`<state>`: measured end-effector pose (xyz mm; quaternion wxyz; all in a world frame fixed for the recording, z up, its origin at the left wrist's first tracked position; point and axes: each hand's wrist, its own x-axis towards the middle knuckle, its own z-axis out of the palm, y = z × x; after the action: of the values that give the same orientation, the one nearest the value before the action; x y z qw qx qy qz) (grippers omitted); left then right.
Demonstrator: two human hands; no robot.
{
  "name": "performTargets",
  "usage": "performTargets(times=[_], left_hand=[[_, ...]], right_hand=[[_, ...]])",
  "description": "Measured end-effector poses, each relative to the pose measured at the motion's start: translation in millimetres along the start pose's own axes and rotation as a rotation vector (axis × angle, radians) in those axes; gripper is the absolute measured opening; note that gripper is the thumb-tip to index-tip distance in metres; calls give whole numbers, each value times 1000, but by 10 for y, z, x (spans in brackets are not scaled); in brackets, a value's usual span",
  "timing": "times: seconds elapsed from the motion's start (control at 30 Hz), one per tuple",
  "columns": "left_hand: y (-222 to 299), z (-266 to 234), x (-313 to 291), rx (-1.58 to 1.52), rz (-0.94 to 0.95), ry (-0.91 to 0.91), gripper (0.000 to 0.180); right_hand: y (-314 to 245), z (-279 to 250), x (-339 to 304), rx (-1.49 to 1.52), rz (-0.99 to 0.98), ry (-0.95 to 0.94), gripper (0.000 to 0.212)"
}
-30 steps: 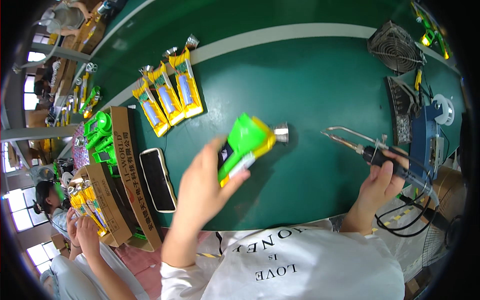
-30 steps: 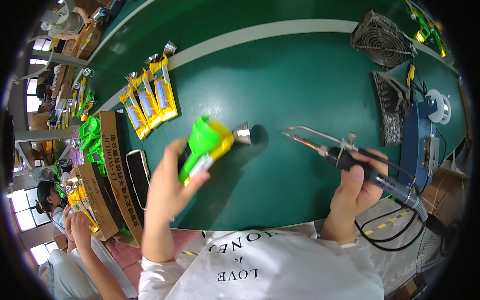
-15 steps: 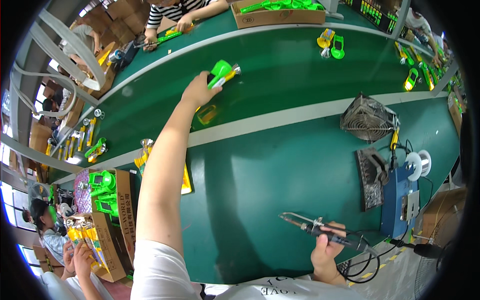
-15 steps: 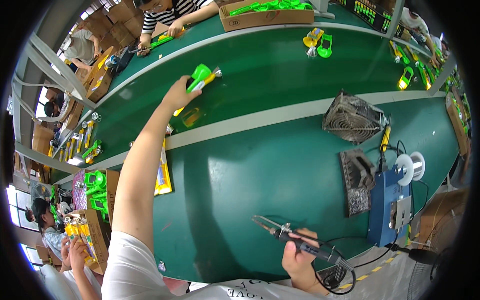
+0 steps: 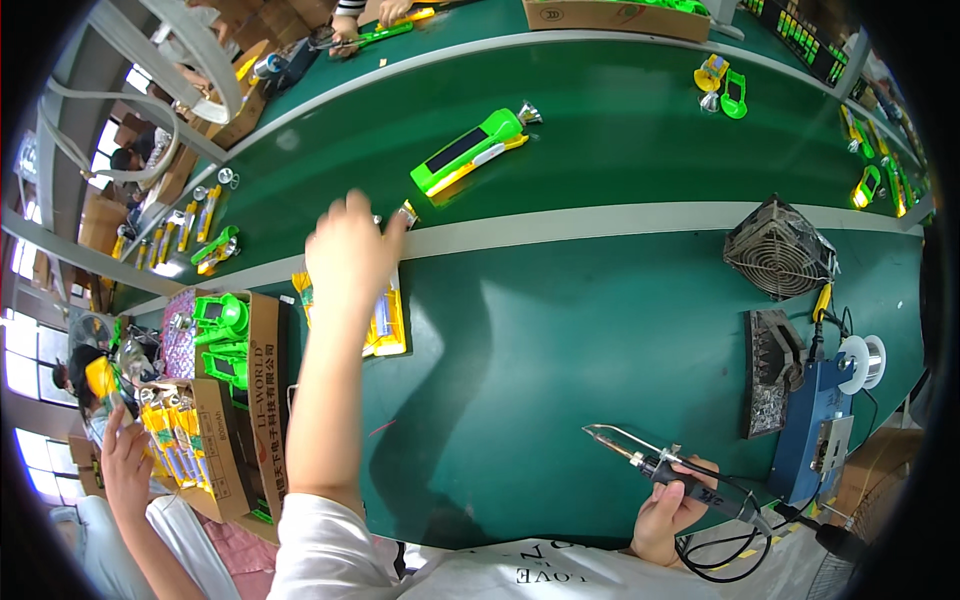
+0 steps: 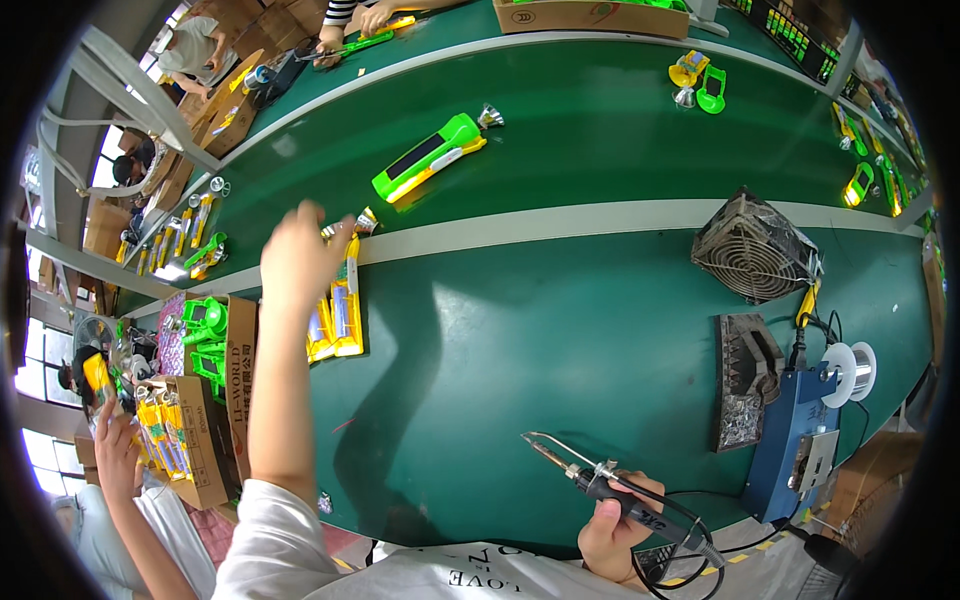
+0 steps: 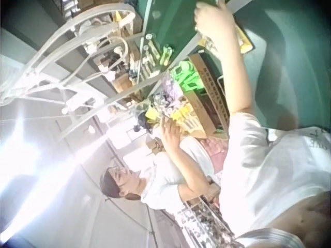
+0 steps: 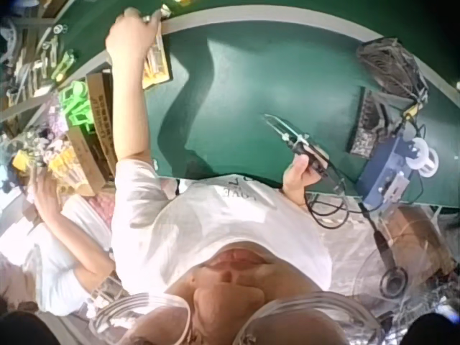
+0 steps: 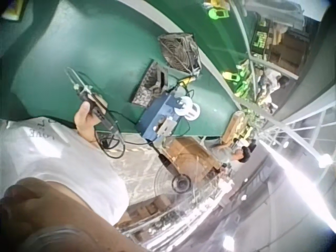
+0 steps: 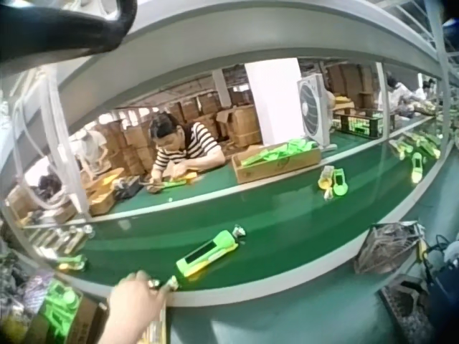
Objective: The person solders wires and circuit boards into flashlight casings using a soldering iron, connects internal components, and places the assembled flashlights onto a conveyor belt.
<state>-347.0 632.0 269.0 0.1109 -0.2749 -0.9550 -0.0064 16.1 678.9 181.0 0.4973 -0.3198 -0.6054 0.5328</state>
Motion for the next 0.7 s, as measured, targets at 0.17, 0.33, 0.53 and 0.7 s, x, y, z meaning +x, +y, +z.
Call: performTargets(times=[0.17, 0.33, 0.53, 0.7], left_hand=[[-141, 396, -731, 107, -110, -128, 57], [-183, 510, -972, -80, -30, 67, 54], [-24, 250, -1642, -431, 83, -55, 58], [-33, 48, -2320, -482, 198, -112, 60]], right_hand=[[-56, -30, -71, 73, 108, 31, 30], [18, -27, -83, 88, -28, 45, 24], [36, 21, -32, 87, -114, 129, 19], [11, 27, 30, 30, -182, 215, 17]])
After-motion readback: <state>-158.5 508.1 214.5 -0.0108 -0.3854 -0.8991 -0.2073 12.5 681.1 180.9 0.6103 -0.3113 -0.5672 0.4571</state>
